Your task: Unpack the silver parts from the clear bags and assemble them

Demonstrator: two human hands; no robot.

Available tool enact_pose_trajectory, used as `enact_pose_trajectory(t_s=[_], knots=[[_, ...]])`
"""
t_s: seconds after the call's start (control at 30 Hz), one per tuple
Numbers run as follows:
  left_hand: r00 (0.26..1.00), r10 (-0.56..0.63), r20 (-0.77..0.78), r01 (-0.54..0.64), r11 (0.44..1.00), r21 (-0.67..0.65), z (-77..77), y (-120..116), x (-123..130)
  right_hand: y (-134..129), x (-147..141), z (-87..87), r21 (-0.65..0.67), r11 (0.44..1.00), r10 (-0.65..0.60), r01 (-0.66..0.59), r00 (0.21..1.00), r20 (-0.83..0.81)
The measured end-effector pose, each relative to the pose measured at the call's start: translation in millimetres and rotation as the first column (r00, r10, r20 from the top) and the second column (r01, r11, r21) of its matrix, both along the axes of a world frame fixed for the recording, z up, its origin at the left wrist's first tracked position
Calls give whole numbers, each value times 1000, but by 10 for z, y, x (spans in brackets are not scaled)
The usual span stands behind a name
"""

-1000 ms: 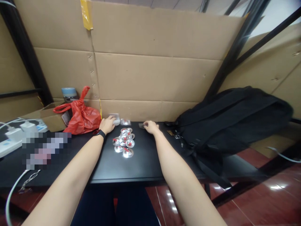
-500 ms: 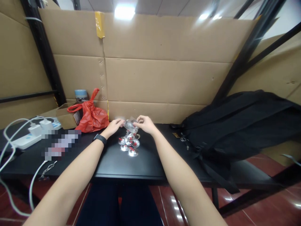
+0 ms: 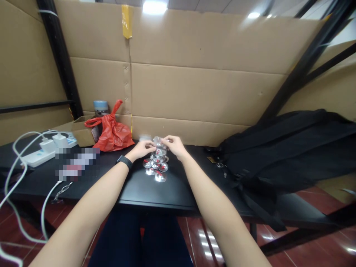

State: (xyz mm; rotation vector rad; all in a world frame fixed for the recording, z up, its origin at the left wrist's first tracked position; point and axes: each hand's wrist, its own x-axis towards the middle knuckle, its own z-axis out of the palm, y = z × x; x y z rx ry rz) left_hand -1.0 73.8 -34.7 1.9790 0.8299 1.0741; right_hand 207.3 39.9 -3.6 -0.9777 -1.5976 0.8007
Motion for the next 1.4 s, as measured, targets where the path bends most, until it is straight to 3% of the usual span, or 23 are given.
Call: enact_pose_trajectory(t_s=[0.27,0.4,0.47,0.53,0.57,0.63,0.73,0.87,1.0,1.13,1.23,1.33,1.4], knots=[[966,144,213,-155,987,35,25,13,86,-14,8,-19,-32,998,49,-52,995,-82],[942,233,241,-255,965,63,57,-30,100,17,3,-34,-25,1000,-14,10,989,-147],[932,296,209,-328,934,140,103,-91,87,46,0,-54,-38,998,-47,41,983,-179],[932,335,136,-361,884,296,182,-187,60,78,2,-87,-69,994,-95,83,977,-192],[942,328,75,-330,859,391,231,-242,45,92,5,-105,-86,990,-128,114,973,-191],[962,254,-96,-161,818,552,332,-349,20,106,6,-135,-116,977,-198,179,963,-183],[909,277,-311,2,744,668,433,-438,15,85,-25,-135,-150,967,-231,205,955,-186],[822,431,-373,0,655,756,408,-369,68,27,-127,-50,-136,981,-167,138,957,-236],[798,497,-341,-56,624,780,347,-228,83,66,-188,-11,-61,995,-88,76,970,-228],[793,555,-250,-179,605,776,348,-122,-32,206,-128,-107,-18,994,-108,106,983,-150],[759,599,-256,-235,618,750,327,-35,-181,303,-21,-201,58,977,-205,203,978,43],[714,593,-373,-192,678,710,254,58,-298,359,95,-258,100,972,-236,214,885,402],[675,583,-452,-157,713,683,192,117,-318,379,149,-275,16,980,-166,198,771,615]])
